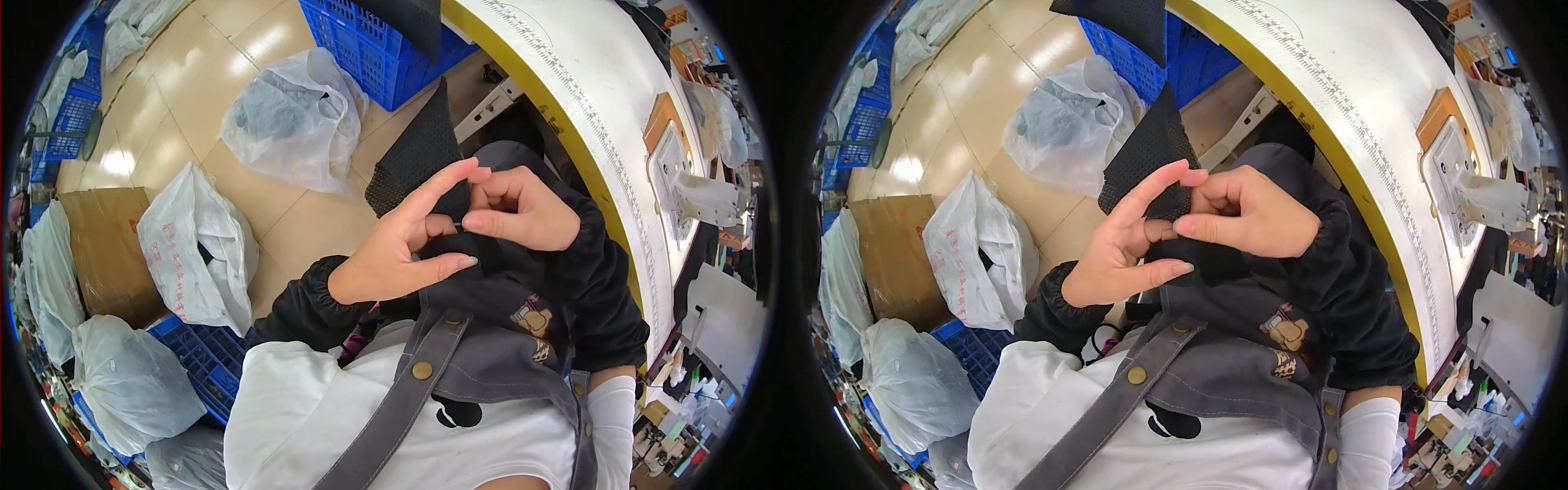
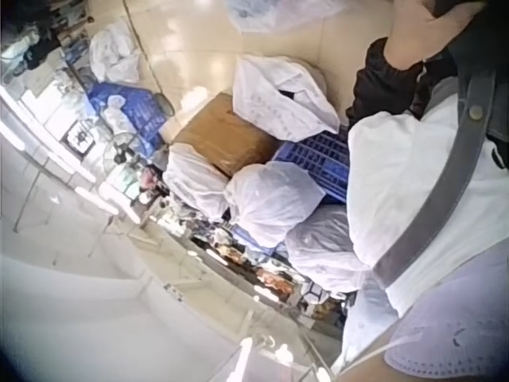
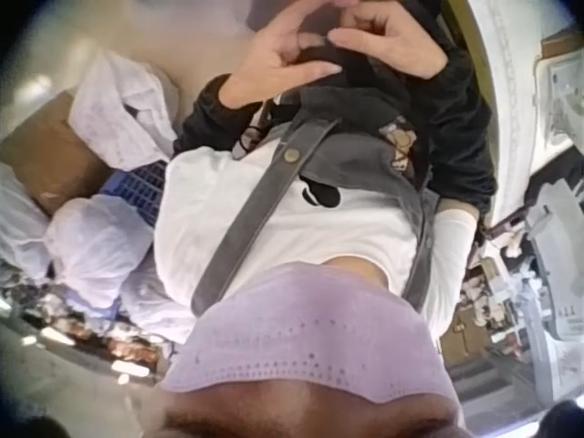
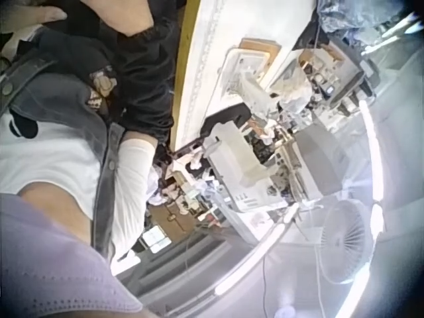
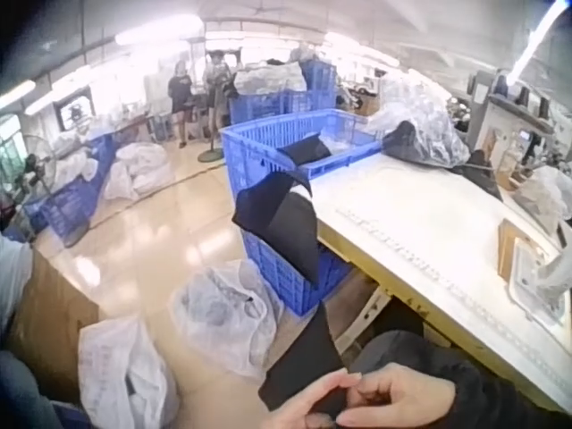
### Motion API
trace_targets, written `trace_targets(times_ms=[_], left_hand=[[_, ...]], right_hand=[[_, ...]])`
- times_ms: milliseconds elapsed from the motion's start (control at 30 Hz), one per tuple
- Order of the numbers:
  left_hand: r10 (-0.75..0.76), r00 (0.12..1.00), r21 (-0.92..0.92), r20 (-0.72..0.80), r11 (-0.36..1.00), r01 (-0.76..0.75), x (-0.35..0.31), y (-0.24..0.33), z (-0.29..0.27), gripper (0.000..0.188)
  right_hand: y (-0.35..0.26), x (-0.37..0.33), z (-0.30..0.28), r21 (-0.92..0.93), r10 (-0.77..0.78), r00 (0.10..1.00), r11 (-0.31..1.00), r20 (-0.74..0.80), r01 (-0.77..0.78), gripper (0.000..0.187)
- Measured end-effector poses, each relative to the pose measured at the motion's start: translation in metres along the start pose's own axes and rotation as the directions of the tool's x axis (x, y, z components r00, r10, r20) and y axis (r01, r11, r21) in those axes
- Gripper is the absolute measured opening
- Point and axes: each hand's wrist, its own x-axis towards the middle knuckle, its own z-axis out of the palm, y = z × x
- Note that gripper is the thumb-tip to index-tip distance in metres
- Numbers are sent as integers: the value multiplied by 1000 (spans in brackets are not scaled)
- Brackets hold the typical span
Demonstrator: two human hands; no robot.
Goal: Manually trim excess fabric from shoe components using small scissors.
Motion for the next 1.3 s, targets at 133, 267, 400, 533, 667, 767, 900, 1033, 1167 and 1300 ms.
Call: trace_targets(times_ms=[133,267,400,533,667,767,900,1033,1167,1300], left_hand=[[36,998,31,44,999,-38,-4,-1,-8,81],[12,998,379,56,925,-33,-4,-14,-8,75],[-202,967,661,154,749,51,-7,-3,0,66],[-116,885,331,450,943,-45,-21,41,-47,42],[156,986,654,65,740,-160,-3,15,-36,28],[-169,985,445,-44,879,171,-3,-7,-19,35],[53,998,122,-39,991,-48,8,-18,4,56],[-25,991,230,133,973,-6,16,-14,0,73],[-166,971,461,172,885,70,19,0,0,67],[-135,981,230,138,968,101,16,-4,5,67]], right_hand=[[-5,-7,-10,120,-69,973,988,-220,98,19],[-30,19,-11,197,55,930,980,-363,19,25],[-7,43,6,25,-67,907,996,-417,85,22],[0,4,9,-130,-68,958,991,-278,32,20],[6,-37,42,-145,-54,974,989,-218,23,25],[-4,-52,42,-208,32,968,974,-249,-85,25],[8,-62,44,-165,21,959,984,-283,-70,23],[8,-65,44,-276,-50,965,961,-258,-23,23],[12,-70,41,-141,-190,915,979,-357,149,27],[18,-68,17,151,124,950,985,-285,-83,37]])
